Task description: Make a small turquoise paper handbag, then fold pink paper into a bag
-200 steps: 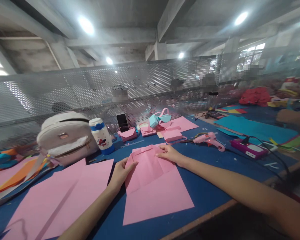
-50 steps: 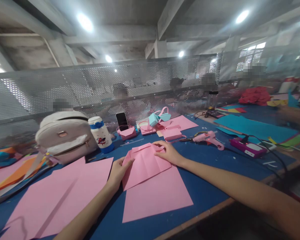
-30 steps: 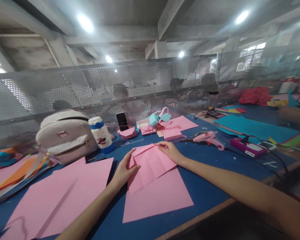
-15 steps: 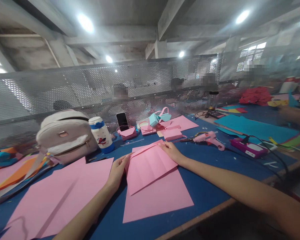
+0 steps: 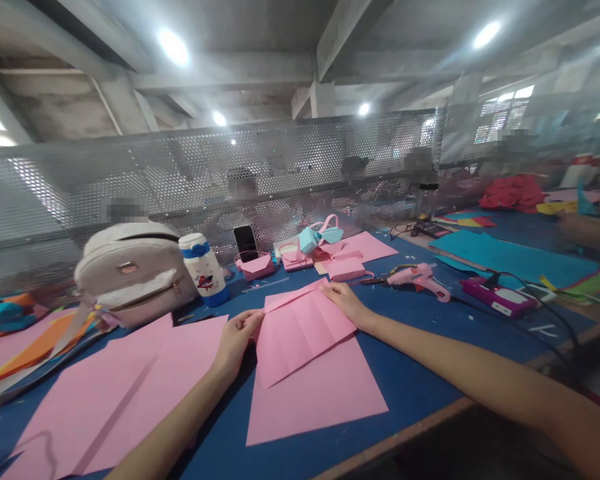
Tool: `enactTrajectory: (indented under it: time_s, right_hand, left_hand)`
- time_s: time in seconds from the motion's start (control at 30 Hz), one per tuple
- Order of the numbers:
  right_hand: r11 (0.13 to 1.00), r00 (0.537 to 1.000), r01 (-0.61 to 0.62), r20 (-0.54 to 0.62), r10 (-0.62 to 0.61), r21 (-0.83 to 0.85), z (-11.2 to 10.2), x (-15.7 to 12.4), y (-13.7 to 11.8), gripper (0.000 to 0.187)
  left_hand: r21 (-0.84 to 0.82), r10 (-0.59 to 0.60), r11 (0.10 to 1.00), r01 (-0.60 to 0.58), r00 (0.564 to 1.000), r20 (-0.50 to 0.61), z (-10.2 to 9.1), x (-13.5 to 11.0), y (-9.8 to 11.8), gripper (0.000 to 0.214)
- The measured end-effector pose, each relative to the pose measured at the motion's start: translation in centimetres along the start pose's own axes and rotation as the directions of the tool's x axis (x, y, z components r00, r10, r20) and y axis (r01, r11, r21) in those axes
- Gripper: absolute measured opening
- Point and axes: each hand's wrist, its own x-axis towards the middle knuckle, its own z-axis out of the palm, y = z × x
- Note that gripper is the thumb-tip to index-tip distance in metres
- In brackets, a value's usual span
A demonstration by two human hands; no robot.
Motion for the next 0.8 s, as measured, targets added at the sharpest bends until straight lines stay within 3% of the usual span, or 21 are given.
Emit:
enactTrajectory:
  time_s: [0.17, 0.37, 0.5, 0.63, 0.8]
  right_hand:
    - [0.995, 0.994, 0.103, 0.039, -0.103, -0.013, 0.0, -0.1, -1.1, 0.033]
    - [0.994, 0.985, 0.108, 0.14, -0.106, -0.012, -0.4, -0.1, -1.6, 0.051]
    - [0.995, 0.957, 0.079, 0.286, -0.059, -0.059, 0.0, -0.5, -2.1, 0.045]
    - [0.98, 0.884, 0.117, 0.466, -0.028, -0.162, 0.9, -1.3, -3.9, 0.024]
    - [0.908, 0.843, 0.234, 0.538, -0.011, -0.347, 0.5, -1.3, -6.2, 0.01]
  left_hand:
    - [0.068, 0.05, 0.997, -0.046, 0.998, -0.048, -0.1, -0.1, 0.3, 0.054]
    - [0.196, 0.148, 0.97, -0.145, 0.989, -0.003, 0.3, -0.9, 1.4, 0.038]
    - [0.27, 0.197, 0.934, -0.234, 0.968, 0.157, 1.1, -1.4, 2.0, 0.025]
    - [0.302, 0.215, 0.892, -0.337, 0.902, 0.374, 2.8, -1.4, 3.4, 0.013]
    - [0.273, 0.214, 0.87, -0.409, 0.815, 0.538, 4.7, -0.3, 4.7, 0.025]
